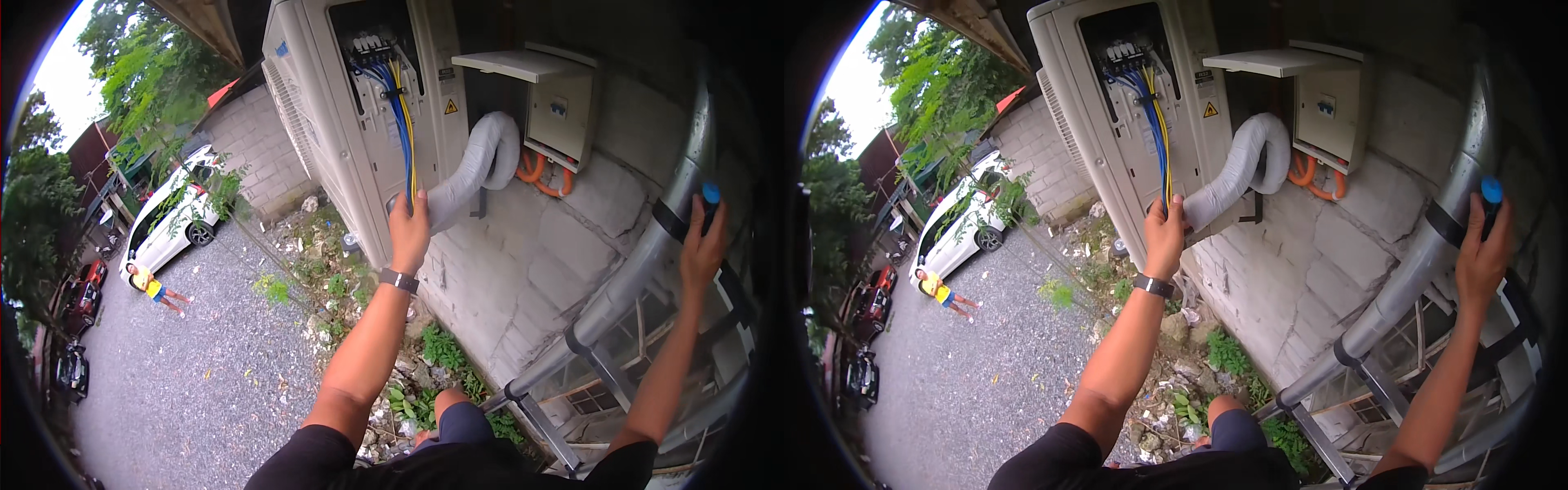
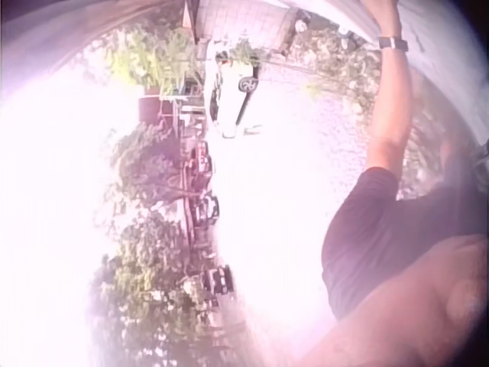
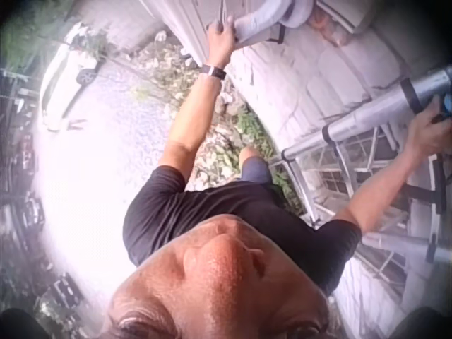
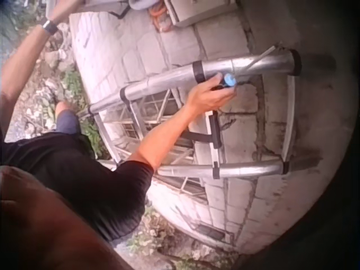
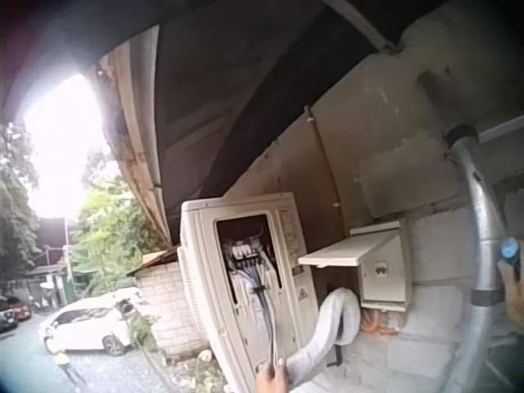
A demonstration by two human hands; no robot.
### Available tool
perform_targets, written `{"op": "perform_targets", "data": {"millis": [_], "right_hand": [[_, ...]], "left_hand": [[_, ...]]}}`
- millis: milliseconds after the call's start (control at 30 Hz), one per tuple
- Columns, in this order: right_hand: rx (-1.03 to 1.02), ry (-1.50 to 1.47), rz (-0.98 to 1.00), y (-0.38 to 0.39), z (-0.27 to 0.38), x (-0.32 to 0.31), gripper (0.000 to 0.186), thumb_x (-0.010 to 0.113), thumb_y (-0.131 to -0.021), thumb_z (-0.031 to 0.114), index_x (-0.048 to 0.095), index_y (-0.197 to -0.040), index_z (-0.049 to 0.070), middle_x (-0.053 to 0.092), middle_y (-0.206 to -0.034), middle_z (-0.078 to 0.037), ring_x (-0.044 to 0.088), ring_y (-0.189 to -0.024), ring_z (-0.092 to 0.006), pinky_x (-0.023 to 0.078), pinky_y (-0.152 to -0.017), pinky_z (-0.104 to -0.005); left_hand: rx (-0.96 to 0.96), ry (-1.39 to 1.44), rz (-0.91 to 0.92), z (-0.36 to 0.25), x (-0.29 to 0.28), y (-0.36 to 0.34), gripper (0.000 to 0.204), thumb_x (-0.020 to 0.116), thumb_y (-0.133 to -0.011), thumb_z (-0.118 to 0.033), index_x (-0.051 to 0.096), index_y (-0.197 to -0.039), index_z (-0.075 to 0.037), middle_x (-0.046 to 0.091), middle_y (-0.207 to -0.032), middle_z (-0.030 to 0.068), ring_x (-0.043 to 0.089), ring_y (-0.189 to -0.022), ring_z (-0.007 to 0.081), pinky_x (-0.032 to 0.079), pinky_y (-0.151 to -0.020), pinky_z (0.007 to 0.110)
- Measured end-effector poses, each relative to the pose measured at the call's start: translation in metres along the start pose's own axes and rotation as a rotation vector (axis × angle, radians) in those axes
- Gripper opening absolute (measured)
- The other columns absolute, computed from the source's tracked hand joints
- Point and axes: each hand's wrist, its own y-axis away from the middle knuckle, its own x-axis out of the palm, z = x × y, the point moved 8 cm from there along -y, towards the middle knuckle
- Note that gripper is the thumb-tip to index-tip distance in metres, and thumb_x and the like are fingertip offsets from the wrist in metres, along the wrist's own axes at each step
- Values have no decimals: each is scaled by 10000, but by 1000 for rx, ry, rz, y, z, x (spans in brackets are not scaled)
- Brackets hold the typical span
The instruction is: The person unscrews and removes a plastic side panel and an internal metal cover from an outdoor air conditioning unit using a screwdriver, hands the parts to another person below, and then uses a wrench to tighten a valve on the unit.
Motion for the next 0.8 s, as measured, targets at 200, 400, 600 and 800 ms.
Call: {"op": "perform_targets", "data": {"millis": [200, 400, 600, 800], "right_hand": [[-49, 80, -15, -4, 10, 1, 447, 556, -1063, 337, 568, -1325, -25, 645, -1248, -239, 613, -1159, -422, 459, -969, -434], [-26, 99, 1, -5, 13, 2, 417, 561, -1064, 314, 582, -1301, -28, 654, -1229, -237, 621, -1146, -420, 470, -959, -435], [-77, 70, -4, -7, 9, 7, 418, 568, -1059, 335, 600, -1298, -6, 665, -1229, -229, 637, -1130, -419, 486, -931, -438], [-311, 179, -27, -14, 1, 5, 388, 604, -1044, 291, 610, -1272, -22, 674, -1184, -224, 648, -1087, -408, 495, -901, -444]], "left_hand": [[303, -177, -113, -2, 7, 33, 213, 533, -1057, -200, 588, -1110, -2, 691, -872, 112, 661, -801, 195, 516, -737, 362], [523, -632, -305, -30, 62, 54, 499, 556, -988, -93, 384, -1427, 72, 620, -1136, 226, 616, -1023, 316, 469, -916, 440], [564, -880, -237, -40, 98, 52, 922, 685, -832, -159, 153, -1491, 205, 426, -1357, 331, 464, -1204, 442, 341, -1055, 515], [542, -692, -177, -38, 90, 55, 957, 698, -813, -189, 148, -1486, 213, 374, -1402, 357, 405, -1273, 469, 295, -1084, 564]]}}
